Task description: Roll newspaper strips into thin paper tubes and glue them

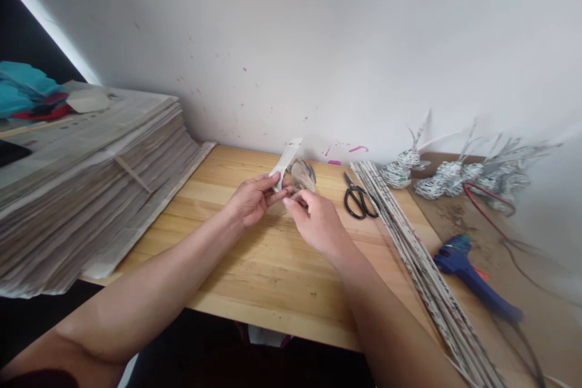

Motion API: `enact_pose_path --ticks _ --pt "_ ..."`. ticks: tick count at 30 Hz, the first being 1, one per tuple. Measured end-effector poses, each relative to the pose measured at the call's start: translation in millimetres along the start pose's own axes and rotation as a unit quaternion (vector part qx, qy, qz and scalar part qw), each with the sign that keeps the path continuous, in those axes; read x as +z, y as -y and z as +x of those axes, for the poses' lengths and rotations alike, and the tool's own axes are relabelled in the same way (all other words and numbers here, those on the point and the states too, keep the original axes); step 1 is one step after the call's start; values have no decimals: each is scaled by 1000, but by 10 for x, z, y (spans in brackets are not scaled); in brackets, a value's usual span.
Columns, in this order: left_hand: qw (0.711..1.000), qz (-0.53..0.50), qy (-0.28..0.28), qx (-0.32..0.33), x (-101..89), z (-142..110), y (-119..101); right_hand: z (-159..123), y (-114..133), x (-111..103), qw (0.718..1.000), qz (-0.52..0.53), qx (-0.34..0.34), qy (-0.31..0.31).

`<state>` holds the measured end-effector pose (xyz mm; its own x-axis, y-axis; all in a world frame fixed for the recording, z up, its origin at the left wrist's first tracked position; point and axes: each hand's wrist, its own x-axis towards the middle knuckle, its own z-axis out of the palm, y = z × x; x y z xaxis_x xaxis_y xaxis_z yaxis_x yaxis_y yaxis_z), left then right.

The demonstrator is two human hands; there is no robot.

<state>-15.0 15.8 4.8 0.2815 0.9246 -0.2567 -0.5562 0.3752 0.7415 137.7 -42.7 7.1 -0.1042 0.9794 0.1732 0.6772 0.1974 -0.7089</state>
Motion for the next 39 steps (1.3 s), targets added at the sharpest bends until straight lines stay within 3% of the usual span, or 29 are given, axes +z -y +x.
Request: enact_pose_path --ticks 5,7,11,16,22,27,30,34,39 --pt "1000 -8 8 0 -11 0 19 -16 27 25 993 -91 -45 -54" --pt "1000 -9 9 5 -18 7 17 -17 38 12 993 -108 -41 -37" --pt "1000 -5 14 4 -21 11 11 -15 42 -7 999 -42 -13 17" --pt "1000 -7 12 2 -15 3 9 -16 33 17 995 -89 -35 -33" --pt "1000 -7 12 7 -16 10 10 -12 22 2 998 -49 -14 31" --pt "1000 3 6 5 -12 8 16 -16 40 10 991 -125 -42 -34" --pt "1000 0 7 15 -12 2 2 -20 51 7 989 -140 -37 -10" --pt "1000 7 7 8 -12 1 -13 -26 50 -10 996 -79 -20 37" --pt "1000 11 10 1 -17 6 -11 -23 50 -13 994 -94 -41 -26"
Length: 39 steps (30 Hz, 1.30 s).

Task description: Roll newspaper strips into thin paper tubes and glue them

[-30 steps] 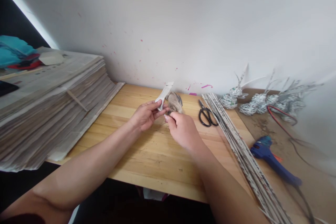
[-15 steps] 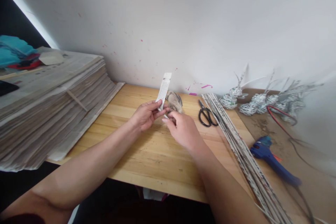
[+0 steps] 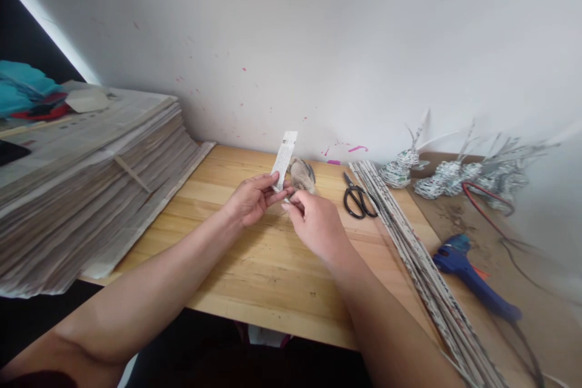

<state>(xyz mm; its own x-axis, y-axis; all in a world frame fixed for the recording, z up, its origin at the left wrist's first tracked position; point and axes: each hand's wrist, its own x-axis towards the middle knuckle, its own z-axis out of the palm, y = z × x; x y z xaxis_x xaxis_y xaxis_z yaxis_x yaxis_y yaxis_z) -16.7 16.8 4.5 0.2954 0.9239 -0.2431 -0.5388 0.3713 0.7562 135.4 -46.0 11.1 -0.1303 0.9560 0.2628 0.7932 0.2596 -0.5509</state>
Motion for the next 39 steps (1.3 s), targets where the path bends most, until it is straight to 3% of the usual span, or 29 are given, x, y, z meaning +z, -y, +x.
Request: enact_pose_path --ticks 6,13,19,26,39 --pt "1000 -2 13 -5 0 -1 -2 6 -20 -21 998 49 31 37" --pt "999 -3 33 -8 -16 2 -5 1 -7 8 999 -40 -17 17" --pt "999 20 27 -12 -7 -6 -14 0 17 -44 997 5 2 72" --pt "1000 16 17 -10 7 -5 -18 -1 15 -38 999 -41 -13 5" --pt "997 34 66 -26 -11 -7 -62 9 10 -69 1000 -26 0 8"
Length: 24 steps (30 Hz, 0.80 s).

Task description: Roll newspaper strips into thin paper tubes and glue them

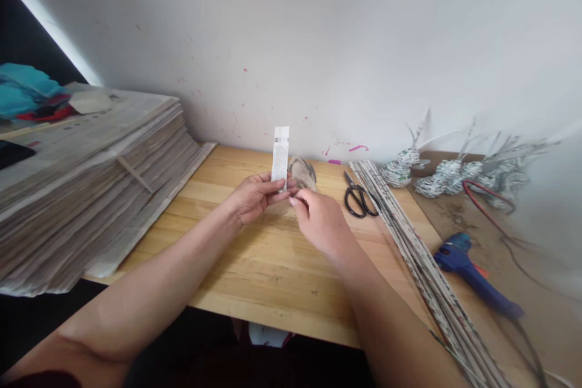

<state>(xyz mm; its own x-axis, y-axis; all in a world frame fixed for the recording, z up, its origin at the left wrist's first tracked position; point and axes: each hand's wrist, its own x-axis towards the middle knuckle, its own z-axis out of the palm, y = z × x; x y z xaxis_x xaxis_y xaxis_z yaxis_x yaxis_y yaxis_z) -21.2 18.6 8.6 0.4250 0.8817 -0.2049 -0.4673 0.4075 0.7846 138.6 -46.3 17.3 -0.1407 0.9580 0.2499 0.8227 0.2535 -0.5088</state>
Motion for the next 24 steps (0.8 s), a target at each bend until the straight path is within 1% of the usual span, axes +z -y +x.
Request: enact_pose_path --ticks 6,9,11,14,19,21,24 --pt "999 42 8 -3 -43 5 -6 4 6 0 994 96 52 20" --pt "997 78 21 15 -93 28 5 10 -6 9 991 111 70 15" --pt "994 97 27 32 -120 44 11 16 -25 18 990 121 70 14" --pt "993 104 35 45 -132 58 10 34 -58 36 985 156 73 20" --pt "993 102 45 49 -119 61 1 69 -33 65 967 221 113 54" --pt "993 95 48 47 -126 73 7 72 11 70 977 186 95 33" --pt "995 77 46 45 -144 102 23 69 90 53 996 77 43 -21"
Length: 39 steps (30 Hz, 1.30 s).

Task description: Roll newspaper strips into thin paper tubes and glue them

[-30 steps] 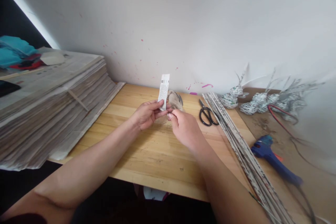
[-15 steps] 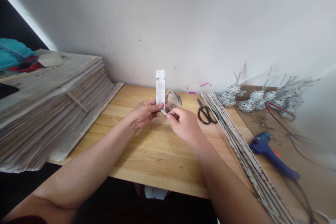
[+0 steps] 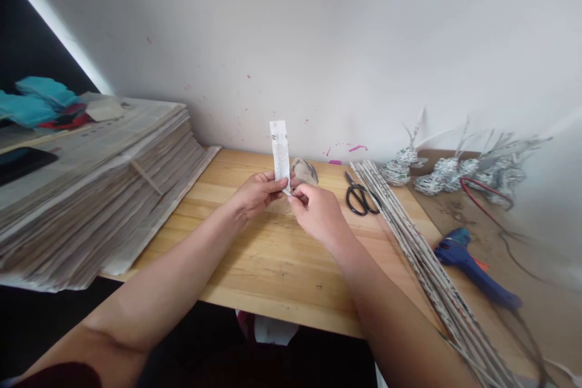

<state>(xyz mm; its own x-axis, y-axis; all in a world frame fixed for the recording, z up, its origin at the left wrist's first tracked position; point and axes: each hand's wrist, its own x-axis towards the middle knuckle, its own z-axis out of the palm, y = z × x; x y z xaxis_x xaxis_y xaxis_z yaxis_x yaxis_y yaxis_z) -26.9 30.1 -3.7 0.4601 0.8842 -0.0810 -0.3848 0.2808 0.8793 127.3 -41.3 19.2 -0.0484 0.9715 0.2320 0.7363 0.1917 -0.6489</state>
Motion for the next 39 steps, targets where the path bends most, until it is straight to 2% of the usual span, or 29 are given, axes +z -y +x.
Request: enact_pose_path --ticks 3,5,7,10,14,18,23,28,33,39 --pt "1000 -15 7 6 -11 20 5 15 78 -43 998 -52 -15 -22" --pt "1000 -20 14 19 -16 24 -6 57 112 -83 999 -38 4 -10" --pt "999 -10 15 31 -23 23 -19 124 123 -114 998 22 45 28" --pt "999 14 14 41 -37 21 -28 236 95 -120 977 153 125 84" --pt "998 40 16 43 -55 26 -7 313 -1 -59 951 242 169 96" --pt "998 45 15 31 -52 33 28 291 -90 1 939 285 169 93" --pt "1000 20 16 17 -11 18 35 245 -92 4 951 254 166 59" --pt "998 42 12 -47 9 -17 8 246 -104 0 951 258 169 35" --pt "996 66 -29 -56 -13 -19 -9 236 -118 5 941 284 177 59" --pt "996 67 -33 -58 -11 -26 -35 238 -108 -13 943 279 171 62"
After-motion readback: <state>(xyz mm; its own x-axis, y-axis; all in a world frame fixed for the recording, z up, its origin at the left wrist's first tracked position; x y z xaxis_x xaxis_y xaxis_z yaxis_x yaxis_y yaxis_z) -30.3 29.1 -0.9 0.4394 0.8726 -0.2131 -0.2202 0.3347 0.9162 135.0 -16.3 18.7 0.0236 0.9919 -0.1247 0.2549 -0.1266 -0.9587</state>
